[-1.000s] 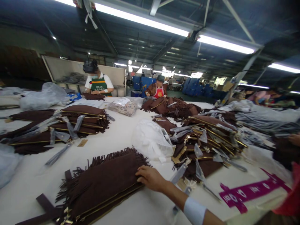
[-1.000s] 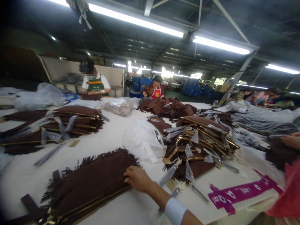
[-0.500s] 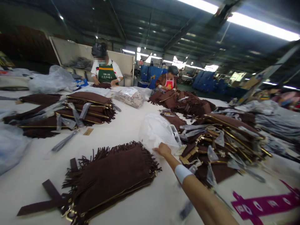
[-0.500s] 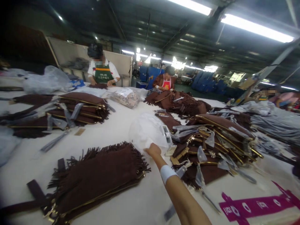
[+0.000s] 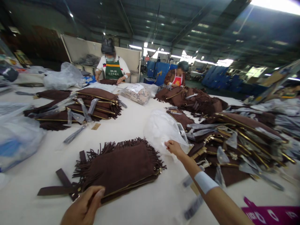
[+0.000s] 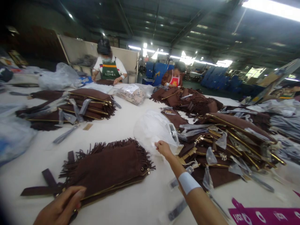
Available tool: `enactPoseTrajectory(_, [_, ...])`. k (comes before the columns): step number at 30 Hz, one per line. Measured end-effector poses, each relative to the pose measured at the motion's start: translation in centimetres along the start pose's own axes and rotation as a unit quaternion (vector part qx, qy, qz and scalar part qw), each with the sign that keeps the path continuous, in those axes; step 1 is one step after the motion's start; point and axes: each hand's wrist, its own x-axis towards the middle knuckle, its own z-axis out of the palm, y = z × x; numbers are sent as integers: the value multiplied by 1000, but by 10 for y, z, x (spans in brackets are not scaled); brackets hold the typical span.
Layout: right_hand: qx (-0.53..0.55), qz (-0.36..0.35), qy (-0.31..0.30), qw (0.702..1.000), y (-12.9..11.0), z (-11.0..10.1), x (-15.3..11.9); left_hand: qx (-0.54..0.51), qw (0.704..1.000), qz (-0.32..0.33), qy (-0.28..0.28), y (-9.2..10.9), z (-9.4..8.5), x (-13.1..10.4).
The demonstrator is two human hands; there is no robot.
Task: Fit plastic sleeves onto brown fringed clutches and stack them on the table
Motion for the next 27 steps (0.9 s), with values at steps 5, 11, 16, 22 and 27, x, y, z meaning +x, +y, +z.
enactPoseTrajectory(5, [85,-53,-47,994,-12,5,-30,-258,951,-26,-169,88,67,38])
enactPoseTrajectory(11, [121,-79,-64,987,-14,6,-54,-351,911,-60,-209,162,167,93])
enactPoseTrajectory(16, [154,-72,-57,984,-4,-3,-46,-350,908,-64,-222,179,209,121])
enactPoseTrajectory(22, [210,-60,-74,973,3,1,-35,-333,917,-91,-198,172,225,134])
enactPoseTrajectory(27, [231,-68,-124,963,1,13,-27,-341,910,-105,-209,170,225,139])
